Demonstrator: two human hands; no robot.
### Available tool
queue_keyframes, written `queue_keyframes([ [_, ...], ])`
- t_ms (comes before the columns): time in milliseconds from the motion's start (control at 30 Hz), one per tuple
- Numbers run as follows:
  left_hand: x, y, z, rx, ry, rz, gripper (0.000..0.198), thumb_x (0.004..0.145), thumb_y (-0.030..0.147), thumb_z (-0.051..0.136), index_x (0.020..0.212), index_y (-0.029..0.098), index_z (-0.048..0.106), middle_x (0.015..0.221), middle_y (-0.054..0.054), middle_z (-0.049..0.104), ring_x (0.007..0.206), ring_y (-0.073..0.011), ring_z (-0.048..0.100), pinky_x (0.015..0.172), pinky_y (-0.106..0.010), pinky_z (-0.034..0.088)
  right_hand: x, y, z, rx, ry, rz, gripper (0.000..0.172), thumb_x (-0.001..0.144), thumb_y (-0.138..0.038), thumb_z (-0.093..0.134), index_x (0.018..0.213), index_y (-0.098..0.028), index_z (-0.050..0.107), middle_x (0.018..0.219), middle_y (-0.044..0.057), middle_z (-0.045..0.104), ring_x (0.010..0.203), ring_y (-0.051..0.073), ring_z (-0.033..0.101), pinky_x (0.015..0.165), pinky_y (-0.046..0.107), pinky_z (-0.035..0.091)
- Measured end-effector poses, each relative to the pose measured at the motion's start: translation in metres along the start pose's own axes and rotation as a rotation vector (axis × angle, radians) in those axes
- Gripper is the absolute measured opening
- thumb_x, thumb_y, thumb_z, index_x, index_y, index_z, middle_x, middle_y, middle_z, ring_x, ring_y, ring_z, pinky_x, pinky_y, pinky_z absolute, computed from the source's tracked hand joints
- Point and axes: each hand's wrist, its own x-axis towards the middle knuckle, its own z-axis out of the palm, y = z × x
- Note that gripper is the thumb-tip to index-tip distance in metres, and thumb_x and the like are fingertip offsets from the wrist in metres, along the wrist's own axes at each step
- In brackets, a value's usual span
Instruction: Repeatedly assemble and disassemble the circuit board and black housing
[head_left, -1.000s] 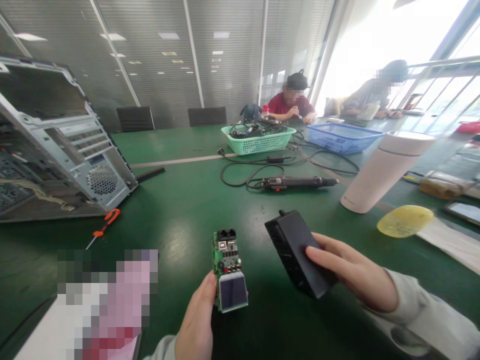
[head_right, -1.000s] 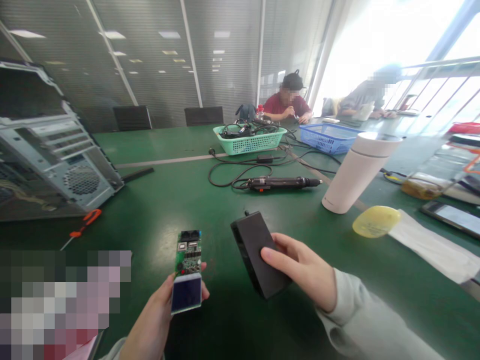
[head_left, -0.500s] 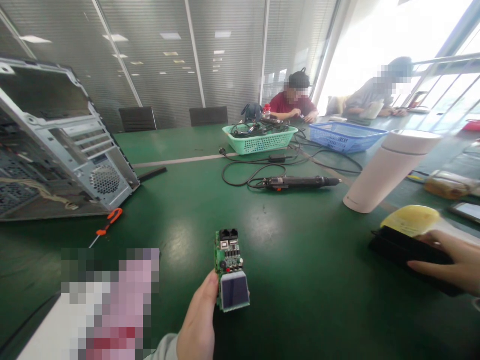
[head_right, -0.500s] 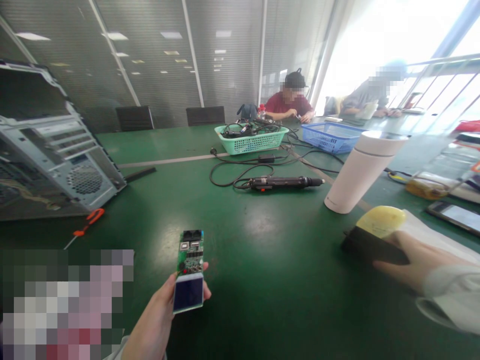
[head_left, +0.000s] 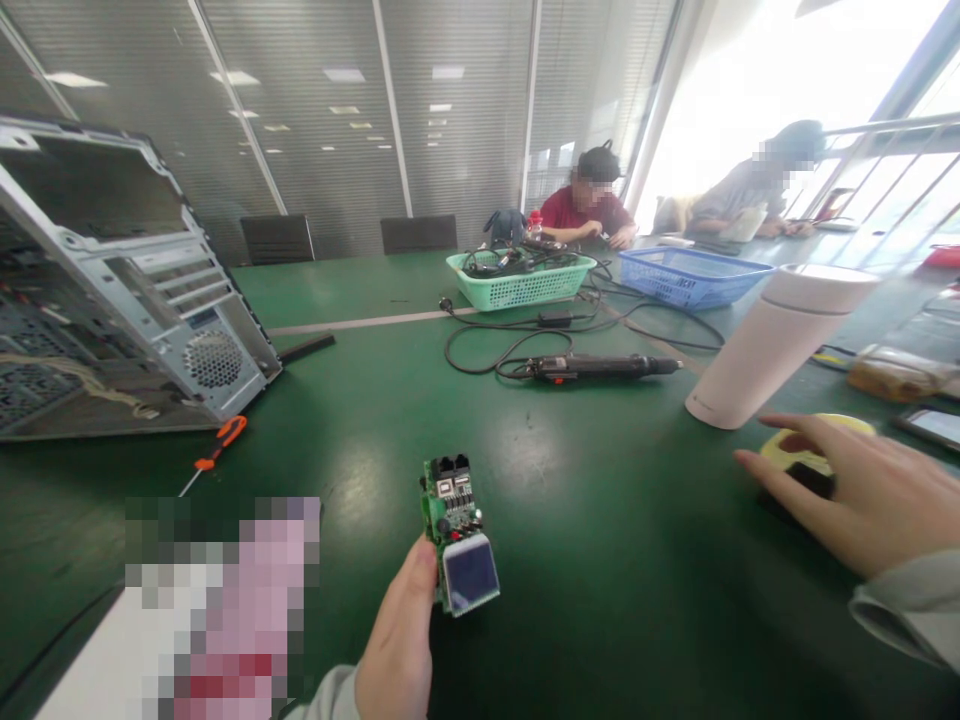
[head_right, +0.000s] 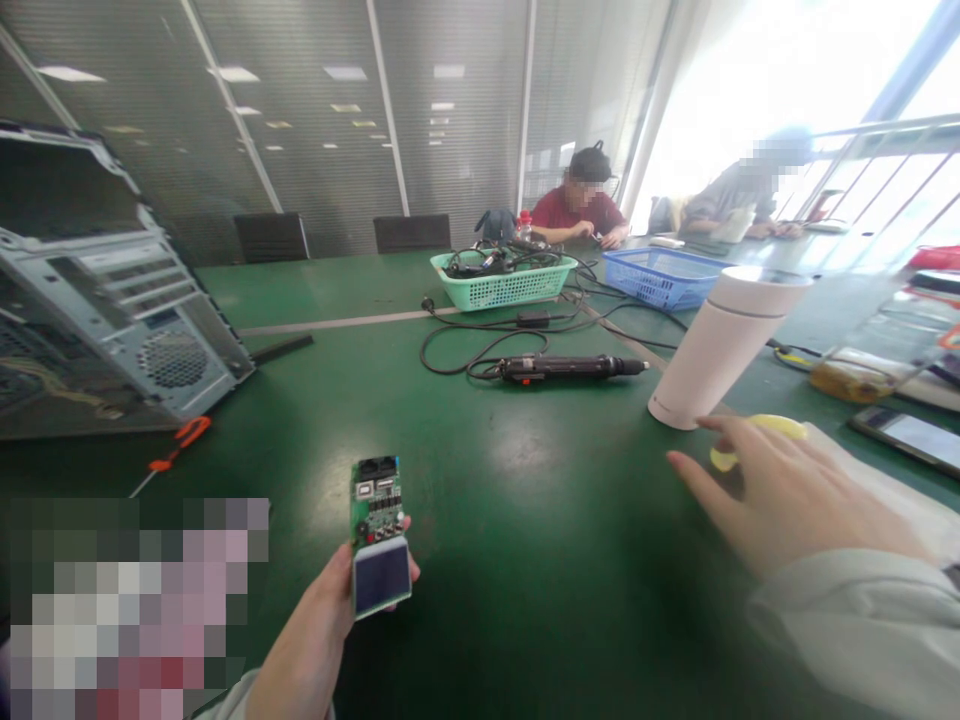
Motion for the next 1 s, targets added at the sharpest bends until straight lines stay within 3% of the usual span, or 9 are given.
queue_keyframes([
  [67,0.0,0.007,0.003,-0.006,0.013,-0.009,0.053,0.083,0.066,0.058,0.11,0.023,0.072,0.095,-0.008,0.079,0.096,-0.0339,0.073,0.077,-0.043,0.061,0.0,-0.038,-0.004,0.049,0.013,-0.122,0.054,0.087,-0.066,0.04,0.107,-0.021,0.062,0.099,0.014,0.069,0.091,0.035,0.066,0.073,0.052,0.054],
  [200,-0.001,0.021,0.008,-0.046,0.01,-0.01,0.051,0.08,0.065,0.064,0.109,0.023,0.069,0.099,-0.006,0.078,0.093,-0.0296,0.074,0.076,-0.036,0.061,-0.01,-0.088,0.002,0.264,-0.02,-0.426,0.043,0.095,-0.052,0.041,0.118,-0.021,0.06,0.108,0.01,0.067,0.102,0.026,0.063,0.084,0.043,0.056],
  [367,0.001,0.03,0.006,-0.061,-0.24,0.045,0.041,0.078,0.049,0.076,0.106,0.022,0.063,0.099,-0.003,0.075,0.09,-0.0225,0.073,0.08,-0.029,0.059,-0.025,-0.124,0.004,0.403,-0.072,-0.516,0.028,0.097,-0.033,0.044,0.12,-0.022,0.058,0.112,0.009,0.064,0.109,0.023,0.059,0.091,0.042,0.055],
  [500,0.0,0.031,0.001,0.138,-0.371,0.182,0.031,0.081,0.028,0.075,0.109,0.025,0.062,0.103,-0.002,0.072,0.095,-0.0208,0.071,0.085,-0.029,0.056,-0.033,-0.143,-0.005,0.479,-0.047,-0.551,0.032,0.098,-0.035,0.044,0.126,-0.022,0.054,0.114,0.01,0.063,0.108,0.022,0.06,0.089,0.038,0.056],
  [600,-0.002,0.032,0.001,0.266,-0.391,0.39,0.036,0.079,0.017,0.073,0.111,0.03,0.062,0.11,-0.001,0.07,0.105,-0.0214,0.067,0.093,-0.031,0.052,-0.04,-0.155,-0.005,0.51,0.001,-0.598,0.043,0.098,-0.047,0.043,0.131,-0.021,0.051,0.118,0.01,0.063,0.11,0.022,0.06,0.09,0.035,0.056],
  [733,-0.002,0.039,0.003,0.33,-0.501,0.633,0.044,0.074,0.017,0.077,0.111,0.033,0.061,0.104,0.001,0.07,0.094,-0.0196,0.069,0.085,-0.028,0.054,-0.052,-0.172,0.005,0.603,0.13,-0.668,0.049,0.098,-0.057,0.037,0.124,-0.021,0.057,0.11,0.006,0.068,0.108,0.021,0.062,0.092,0.032,0.054],
  [867,-0.003,0.041,0.003,0.357,-0.568,0.683,0.045,0.076,0.023,0.08,0.115,0.034,0.059,0.109,0.0,0.071,0.098,-0.0203,0.069,0.088,-0.027,0.054,-0.058,-0.181,0.01,0.679,0.207,-0.688,0.038,0.101,-0.046,0.037,0.114,-0.02,0.062,0.101,0.005,0.072,0.103,0.018,0.064,0.093,0.028,0.052],
  [1000,-0.007,0.032,-0.001,0.395,-0.537,0.612,0.066,0.076,0.019,0.078,0.132,0.036,0.048,0.123,-0.003,0.067,0.108,-0.0236,0.067,0.09,-0.031,0.056,-0.053,-0.175,0.0,0.665,0.188,-0.647,0.026,0.096,-0.037,0.046,0.107,-0.019,0.062,0.095,0.006,0.071,0.097,0.02,0.066,0.087,0.03,0.054],
])
